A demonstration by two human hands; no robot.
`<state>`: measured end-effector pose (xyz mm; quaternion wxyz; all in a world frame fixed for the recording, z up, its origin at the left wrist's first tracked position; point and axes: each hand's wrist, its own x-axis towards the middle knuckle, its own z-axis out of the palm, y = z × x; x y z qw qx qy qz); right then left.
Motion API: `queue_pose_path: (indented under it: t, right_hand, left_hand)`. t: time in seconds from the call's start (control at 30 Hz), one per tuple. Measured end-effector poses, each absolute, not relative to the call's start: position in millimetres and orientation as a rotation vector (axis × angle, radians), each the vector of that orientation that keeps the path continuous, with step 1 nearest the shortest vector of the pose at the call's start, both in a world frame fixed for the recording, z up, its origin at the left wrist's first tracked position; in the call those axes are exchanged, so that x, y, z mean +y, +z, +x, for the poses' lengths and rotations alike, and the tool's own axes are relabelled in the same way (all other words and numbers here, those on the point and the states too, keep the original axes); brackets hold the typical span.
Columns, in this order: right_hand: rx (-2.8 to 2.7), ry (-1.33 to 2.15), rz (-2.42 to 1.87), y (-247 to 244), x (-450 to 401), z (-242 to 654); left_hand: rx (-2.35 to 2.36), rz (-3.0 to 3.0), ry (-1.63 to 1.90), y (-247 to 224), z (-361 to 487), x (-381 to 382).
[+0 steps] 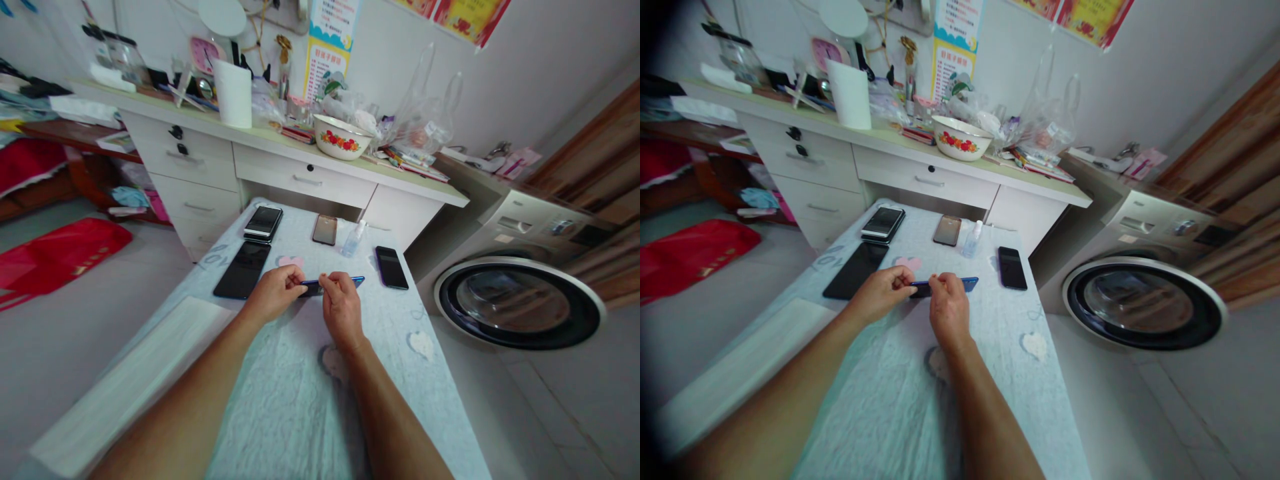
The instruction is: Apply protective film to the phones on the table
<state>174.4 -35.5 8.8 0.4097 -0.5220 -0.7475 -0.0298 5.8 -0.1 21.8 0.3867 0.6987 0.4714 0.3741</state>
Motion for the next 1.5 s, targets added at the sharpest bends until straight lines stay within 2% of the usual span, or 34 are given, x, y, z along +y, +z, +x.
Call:
queue_pose_path:
  t: [0.37,1.17,1.33,1.5]
  right_hand:
    - [-2.021,0.019,-1.251,12,-40,157]
    - [-1.552,-0.081,-1.471,12,-25,232]
    - [-1.464,0.018,-1.483,11,-23,235]
    - [-1.280,0.261,-1.476,3,-21,237]
  left_hand:
    - [1.178,1.768,0.950,20,5,1]
    - [1.209,1.794,0.954,20,-1,3]
    - [1.212,1.782,0.949,21,-2,3]
    - [1.205,1.770,0.977,21,-2,3]
